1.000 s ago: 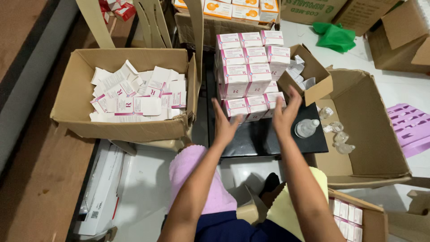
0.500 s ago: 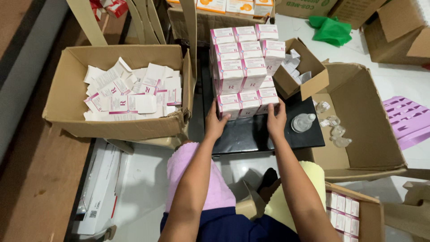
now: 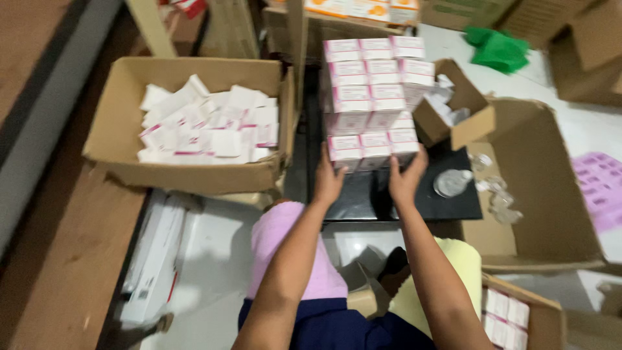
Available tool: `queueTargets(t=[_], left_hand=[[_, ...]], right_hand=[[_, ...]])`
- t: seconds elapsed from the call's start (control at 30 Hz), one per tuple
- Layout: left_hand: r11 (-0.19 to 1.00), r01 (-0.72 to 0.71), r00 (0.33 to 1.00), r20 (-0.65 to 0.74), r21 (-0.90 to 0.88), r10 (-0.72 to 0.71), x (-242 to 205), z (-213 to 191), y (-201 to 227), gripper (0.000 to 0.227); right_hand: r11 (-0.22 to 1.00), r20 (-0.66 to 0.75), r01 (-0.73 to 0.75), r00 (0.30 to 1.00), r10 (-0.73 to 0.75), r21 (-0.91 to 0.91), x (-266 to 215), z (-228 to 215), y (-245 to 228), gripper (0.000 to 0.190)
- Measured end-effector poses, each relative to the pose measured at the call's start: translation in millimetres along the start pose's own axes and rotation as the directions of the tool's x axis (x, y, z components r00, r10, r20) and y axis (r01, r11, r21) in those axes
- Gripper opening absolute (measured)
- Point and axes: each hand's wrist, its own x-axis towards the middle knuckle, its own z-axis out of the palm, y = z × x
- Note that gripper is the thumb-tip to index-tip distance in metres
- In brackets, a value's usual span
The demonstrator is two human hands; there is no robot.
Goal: The person sits on the floor and repeatedly picks up small clear bottles and white paper inserts, places them into small white boxes with pink branding, closes the boxes, and stacks them on a black tray. The person handles items one at a time and maintains a growing stack of completed boxes.
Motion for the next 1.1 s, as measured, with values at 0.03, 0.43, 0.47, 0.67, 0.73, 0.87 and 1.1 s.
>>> queueTargets(t=[0.03, 0.43, 0.47, 0.67, 0.73, 0.87, 1.1], left_hand=[[0.995, -0.097, 0.993, -0.071, 0.023, 0.099, -4, -5, 10, 0.101], [0.921, -0.183, 0.959, -0.143, 0.345, 0.244, 96, -222, 33, 0.047], [0.852, -0.21, 0.961, -0.058, 0.48, 0.269, 117, -249, 17, 0.045], [0.515, -0.042, 0.946, 0.2, 0.856, -0.255, 118, -282, -71, 0.041], [0.398, -0.057, 0.931, 0.193, 0.915, -0.31, 121, -279, -72, 0.032], [0.525, -0.161, 0.98, 0.072, 0.836, 0.186, 115, -296, -29, 0.022], [0.801, -0.461, 0.887, -0.219, -0.381, 0.406, 86, -295, 121, 0.017]], right_hand=[[0.983, -0.061, 0.11, 0.991, -0.12, -0.148, -2, 0, -12, 0.075], [0.862, 0.465, 0.393, 0.727, -0.505, 0.321, -11, 65, -215, 0.04], [0.857, 0.518, 0.403, 0.682, -0.516, 0.322, -12, 73, -224, 0.041], [0.87, 0.662, 0.41, 0.575, -0.48, 0.275, -23, 97, -239, 0.058], [0.849, 0.641, 0.412, 0.562, -0.523, 0.331, -21, 92, -235, 0.056], [0.877, 0.599, 0.303, 0.643, -0.477, 0.374, -14, 60, -225, 0.054], [0.888, 0.389, 0.256, 0.827, -0.406, 0.382, 12, -11, -217, 0.057]])
